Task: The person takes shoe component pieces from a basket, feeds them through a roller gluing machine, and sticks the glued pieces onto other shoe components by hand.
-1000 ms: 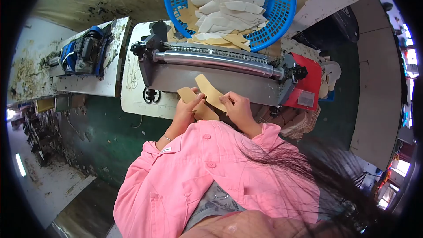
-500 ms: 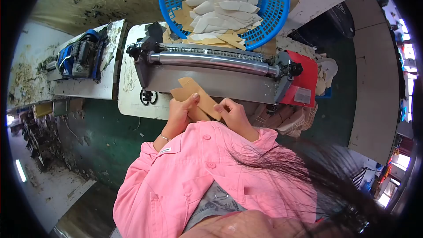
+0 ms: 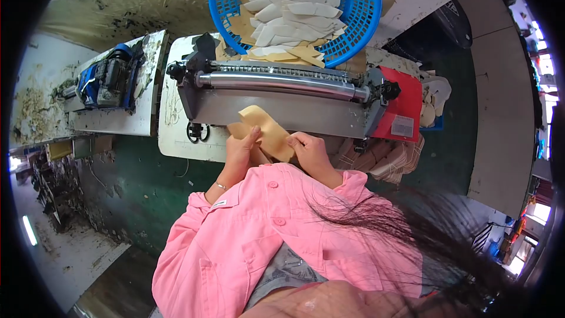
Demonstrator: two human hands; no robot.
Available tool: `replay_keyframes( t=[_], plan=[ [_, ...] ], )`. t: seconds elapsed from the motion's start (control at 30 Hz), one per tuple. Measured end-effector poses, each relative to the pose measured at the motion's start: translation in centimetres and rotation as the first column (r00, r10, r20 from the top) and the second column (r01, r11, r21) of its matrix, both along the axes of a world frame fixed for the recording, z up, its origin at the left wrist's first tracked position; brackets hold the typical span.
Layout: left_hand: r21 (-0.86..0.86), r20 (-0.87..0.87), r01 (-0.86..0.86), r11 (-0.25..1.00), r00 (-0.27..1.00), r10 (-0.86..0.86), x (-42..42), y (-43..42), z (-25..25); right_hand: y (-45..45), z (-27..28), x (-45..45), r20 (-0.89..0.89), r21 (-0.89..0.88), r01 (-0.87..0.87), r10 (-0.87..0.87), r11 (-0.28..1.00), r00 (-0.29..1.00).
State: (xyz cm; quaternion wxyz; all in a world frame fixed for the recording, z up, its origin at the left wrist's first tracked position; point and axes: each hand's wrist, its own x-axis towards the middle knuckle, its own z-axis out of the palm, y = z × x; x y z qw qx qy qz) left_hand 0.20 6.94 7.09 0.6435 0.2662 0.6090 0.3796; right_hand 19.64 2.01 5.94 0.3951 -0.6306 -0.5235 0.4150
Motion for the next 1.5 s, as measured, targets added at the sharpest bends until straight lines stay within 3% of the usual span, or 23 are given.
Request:
replay_keyframes(
  t=[0.1, 0.13, 0.17, 0.2, 0.23, 0.3, 0.33, 0.37, 0.47, 0.5, 0.53, 0.6, 0.63, 0.73, 0.87, 0.9, 0.97, 1.1, 1.2, 1.23, 1.33, 1.47, 1.5],
  plan=[
    [0.014, 0.091, -0.161, 0.987, 0.983, 0.159, -1.9, -0.5, 0.2, 0.7, -0.6, 2.4, 0.201, -0.074, 0.112, -0.095, 0.991, 0.975],
    [0.005, 0.147, -0.235, 0.972, 0.962, 0.232, -2.6, -0.3, 0.2, 1.5, -0.2, 3.1, 0.157, -0.182, 0.042, -0.013, 0.982, 0.988],
    [-0.037, 0.267, -0.224, 0.974, 0.937, 0.226, -3.3, -0.3, 0.3, 2.1, 0.4, 3.7, 0.103, -0.290, -0.033, 0.065, 0.956, 0.993],
    [-0.033, 0.269, -0.210, 0.977, 0.940, 0.211, -3.5, -0.6, 0.0, 2.5, 0.7, 4.0, 0.037, -0.395, -0.112, 0.138, 0.912, 0.990],
    [-0.025, 0.273, -0.195, 0.981, 0.942, 0.194, -3.6, -0.8, -0.5, 3.2, 0.5, 3.7, -0.029, -0.409, -0.087, 0.082, 0.908, 0.996],
    [-0.016, 0.307, -0.152, 0.988, 0.940, 0.150, -3.1, -0.5, -0.1, 5.3, -1.8, 4.0, -0.120, -0.299, 0.137, -0.179, 0.945, 0.976],
    [-0.014, 0.288, -0.137, 0.990, 0.948, 0.135, -3.0, -0.6, 0.0, 6.0, -3.0, 4.0, -0.177, -0.251, 0.254, -0.302, 0.934, 0.937],
    [-0.009, 0.270, -0.121, 0.993, 0.955, 0.119, -2.9, -0.4, 0.1, 6.2, -4.1, 3.9, -0.343, -0.185, 0.349, -0.393, 0.919, 0.853],
    [-0.014, 0.228, -0.075, 0.997, 0.971, 0.076, -2.1, 0.1, 0.3, 3.7, 1.5, 2.5, -0.105, -0.339, 0.135, -0.180, 0.931, 0.978],
    [-0.030, 0.227, -0.051, 0.998, 0.972, 0.056, -1.7, 0.3, 0.7, 2.8, 1.2, 2.0, -0.095, -0.326, -0.068, 0.038, 0.943, 0.995],
    [-0.046, 0.226, -0.025, 0.999, 0.974, 0.034, -1.6, 0.3, 0.9, 1.8, 2.3, 0.9, -0.114, -0.231, -0.159, 0.135, 0.960, 0.984],
    [-0.033, 0.242, -0.002, 0.999, 0.970, 0.010, -1.7, 0.4, -0.6, 1.2, 1.2, 0.0, -0.202, -0.270, -0.273, 0.223, 0.923, 0.954],
    [-0.034, 0.251, 0.001, 0.999, 0.968, 0.008, -1.7, 0.5, -0.7, 1.2, 1.2, 0.0, -0.187, -0.294, -0.255, 0.206, 0.921, 0.961],
    [-0.058, 0.222, -0.016, 0.998, 0.975, 0.028, -2.0, 0.5, -0.6, 1.8, 1.8, 0.7, -0.373, -0.435, -0.252, 0.082, 0.864, 0.924],
    [-0.060, 0.186, 0.016, 0.998, 0.983, -0.005, -1.9, 0.8, -0.8, 1.5, 0.8, 0.1, -0.313, -0.411, -0.259, 0.131, 0.874, 0.941],
    [-0.046, 0.257, 0.012, 0.999, 0.966, 0.000, -2.1, 1.0, -0.8, 2.6, 1.2, 0.7, -0.343, -0.513, -0.216, 0.031, 0.831, 0.939],
    [-0.022, 0.393, -0.002, 1.000, 0.919, 0.011, -2.8, 1.3, -0.8, 4.4, -1.6, 2.8, -0.384, -0.510, -0.092, -0.130, 0.855, 0.914],
    [0.032, 0.346, 0.110, 0.993, 0.931, -0.114, -3.4, 0.6, -1.7, 5.5, -0.6, 3.7, -0.365, -0.404, 0.190, -0.348, 0.895, 0.863],
    [0.017, 0.329, 0.089, 0.996, 0.940, -0.090, -3.1, 0.6, -2.2, 4.0, -1.3, 2.9, -0.426, -0.404, 0.065, -0.251, 0.913, 0.869],
    [0.010, 0.329, 0.065, 0.998, 0.942, -0.065, -3.1, 0.5, -2.2, 3.5, -1.3, 3.0, -0.523, -0.432, -0.064, -0.192, 0.900, 0.830],
    [-0.002, 0.320, -0.017, 1.000, 0.947, 0.017, -3.2, -0.1, -2.0, 2.7, -1.2, 3.0, -0.536, -0.544, -0.336, -0.011, 0.769, 0.844],
    [0.012, 0.318, -0.091, 0.996, 0.944, 0.083, -3.0, -0.2, -0.9, 4.2, -3.2, 4.0, -0.548, -0.529, -0.166, -0.186, 0.832, 0.815],
    [0.017, 0.325, -0.106, 0.994, 0.941, 0.095, -2.9, -0.2, -0.8, 4.6, -3.0, 3.8, -0.547, -0.456, -0.068, -0.220, 0.887, 0.807]
  ],
)
